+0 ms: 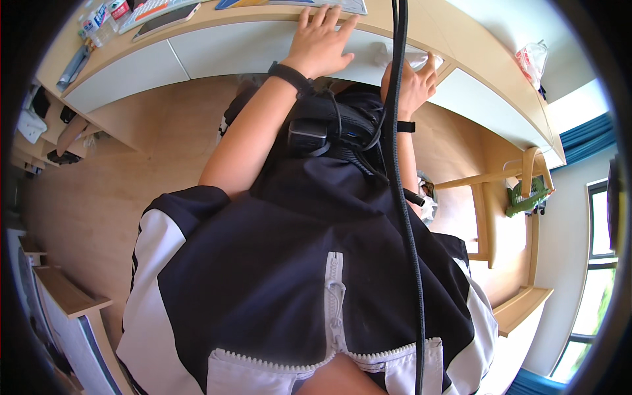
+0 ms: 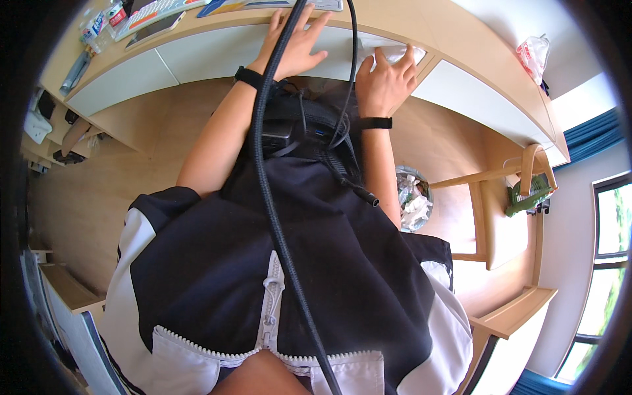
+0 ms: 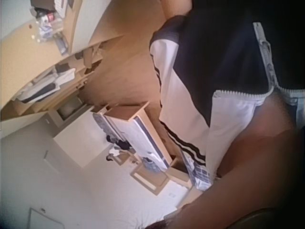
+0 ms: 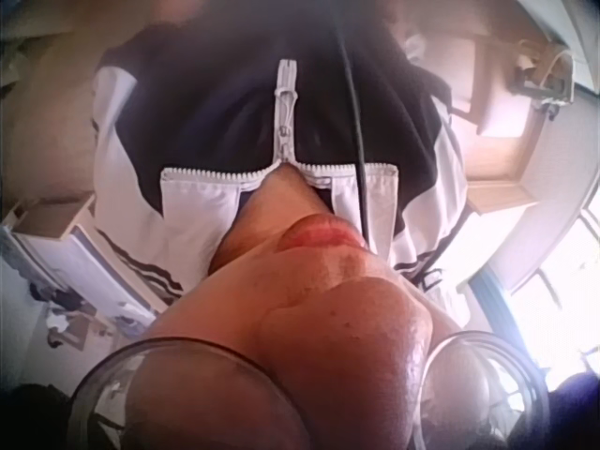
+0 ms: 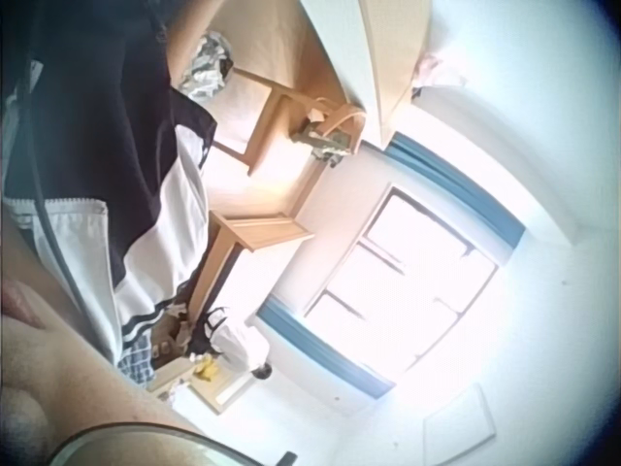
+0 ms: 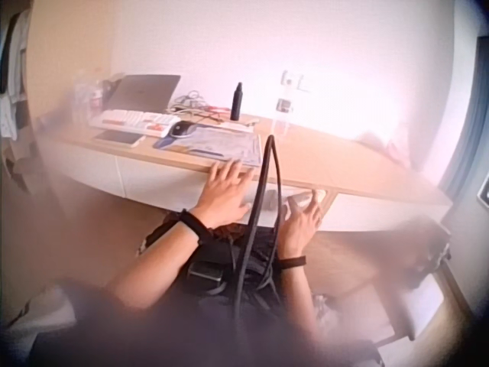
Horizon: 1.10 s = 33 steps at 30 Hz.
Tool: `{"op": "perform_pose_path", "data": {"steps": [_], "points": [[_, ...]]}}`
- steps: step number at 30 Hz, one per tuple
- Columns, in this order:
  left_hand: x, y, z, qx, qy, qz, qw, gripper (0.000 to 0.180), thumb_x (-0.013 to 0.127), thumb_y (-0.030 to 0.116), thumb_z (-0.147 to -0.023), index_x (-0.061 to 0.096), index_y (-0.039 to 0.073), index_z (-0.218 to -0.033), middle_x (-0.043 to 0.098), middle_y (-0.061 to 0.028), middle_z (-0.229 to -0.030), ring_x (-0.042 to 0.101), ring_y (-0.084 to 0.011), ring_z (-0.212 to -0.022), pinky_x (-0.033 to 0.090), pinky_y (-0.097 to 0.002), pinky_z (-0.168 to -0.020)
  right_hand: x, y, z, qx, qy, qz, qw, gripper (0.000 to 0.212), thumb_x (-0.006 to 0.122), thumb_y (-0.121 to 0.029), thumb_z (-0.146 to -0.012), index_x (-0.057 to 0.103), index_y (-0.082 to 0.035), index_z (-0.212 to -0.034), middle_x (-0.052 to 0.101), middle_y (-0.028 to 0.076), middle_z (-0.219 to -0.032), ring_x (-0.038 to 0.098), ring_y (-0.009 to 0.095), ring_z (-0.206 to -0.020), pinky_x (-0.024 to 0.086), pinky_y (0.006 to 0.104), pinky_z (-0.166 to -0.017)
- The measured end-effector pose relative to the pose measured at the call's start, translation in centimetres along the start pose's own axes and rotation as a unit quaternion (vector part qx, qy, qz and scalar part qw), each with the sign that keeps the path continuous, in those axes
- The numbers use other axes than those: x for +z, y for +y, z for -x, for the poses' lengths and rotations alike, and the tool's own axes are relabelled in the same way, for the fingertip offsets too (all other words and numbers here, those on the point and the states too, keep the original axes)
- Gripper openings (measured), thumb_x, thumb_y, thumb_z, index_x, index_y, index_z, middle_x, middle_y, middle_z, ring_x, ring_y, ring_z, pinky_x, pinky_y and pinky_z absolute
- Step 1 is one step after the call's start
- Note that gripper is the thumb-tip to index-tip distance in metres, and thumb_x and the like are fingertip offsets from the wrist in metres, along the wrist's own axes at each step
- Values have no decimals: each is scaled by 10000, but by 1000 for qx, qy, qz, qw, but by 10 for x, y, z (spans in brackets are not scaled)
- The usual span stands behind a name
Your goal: Cleaning a desk surface and mousepad using a tissue.
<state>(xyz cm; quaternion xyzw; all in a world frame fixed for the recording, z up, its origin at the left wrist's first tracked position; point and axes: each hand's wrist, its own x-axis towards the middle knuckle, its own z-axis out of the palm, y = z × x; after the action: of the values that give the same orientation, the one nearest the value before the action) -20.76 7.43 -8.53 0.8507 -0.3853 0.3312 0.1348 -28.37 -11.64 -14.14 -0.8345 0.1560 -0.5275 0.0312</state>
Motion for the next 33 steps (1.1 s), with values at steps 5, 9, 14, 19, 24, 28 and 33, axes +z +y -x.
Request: {"op": "perform_pose_path", "data": {"steps": [5, 9, 14, 19, 24, 28, 33], "points": [[4, -2, 0, 5, 20, 8, 1000, 755, 708, 332, -855, 454, 70, -1516, 432, -272, -1530, 353, -422, -1461, 196, -581, -1228, -4, 0, -5, -5, 1, 6, 1000, 252, 689, -260, -876, 823, -152, -1060, 553, 309, -1288, 530, 435, -1217, 500, 465, -962], [2, 0, 0, 2, 11, 18, 1000, 744, 702, 330, -861, 456, 69, -1513, 431, -271, -1532, 358, -427, -1457, 194, -581, -1229, -19, 0, -13, 101, -117, -66, 986, 258, 686, -267, -889, 809, -125, -1066, 598, 280, -1203, 582, 423, -1112, 518, 480, -918], [-4, 1, 2, 4, 19, -12, 1000, 688, 672, 334, -880, 487, 68, -1487, 469, -243, -1510, 392, -401, -1441, 230, -573, -1214, -8, -2, -6, -45, -144, -90, 984, 525, 746, -303, -873, 653, 43, -1257, 454, 426, -1385, 475, 552, -1294, 452, 519, -1073], [19, -3, 0, -4, 9, -83, 997, 815, 733, 458, -855, 413, 239, -1571, 396, -200, -1609, 333, -359, -1517, 164, -568, -1245, 2, -10, 2, -90, -186, -105, 973, 881, 796, -376, -828, 412, 116, -1451, 254, 536, -1475, 284, 649, -1421, 386, 545, -1150], [18, -8, 0, -5, 7, -79, 997, 820, 728, 456, -856, 404, 239, -1577, 385, -198, -1618, 328, -359, -1520, 158, -569, -1247, -10, -23, -1, -98, -222, -62, 968, 1026, 795, -430, -820, 294, 158, -1494, 188, 540, -1508, 222, 641, -1456, 324, 567, -1192], [14, -9, 1, -2, 0, -75, 997, 821, 719, 460, -863, 394, 240, -1584, 378, -201, -1623, 321, -358, -1525, 160, -570, -1246, 20, -1, 2, -66, -145, -70, 985, 1113, 788, -424, -841, 168, 271, -1450, 129, 581, -1487, 210, 687, -1427, 288, 570, -1210], [14, -4, -4, 5, -26, -74, 997, 816, 705, 468, -876, 386, 239, -1591, 367, -204, -1630, 312, -361, -1529, 166, -570, -1243, 37, 23, 3, -34, -133, -12, 990, 1109, 792, -401, -832, 157, 270, -1447, 143, 597, -1463, 192, 711, -1415, 260, 591, -1215]]}}
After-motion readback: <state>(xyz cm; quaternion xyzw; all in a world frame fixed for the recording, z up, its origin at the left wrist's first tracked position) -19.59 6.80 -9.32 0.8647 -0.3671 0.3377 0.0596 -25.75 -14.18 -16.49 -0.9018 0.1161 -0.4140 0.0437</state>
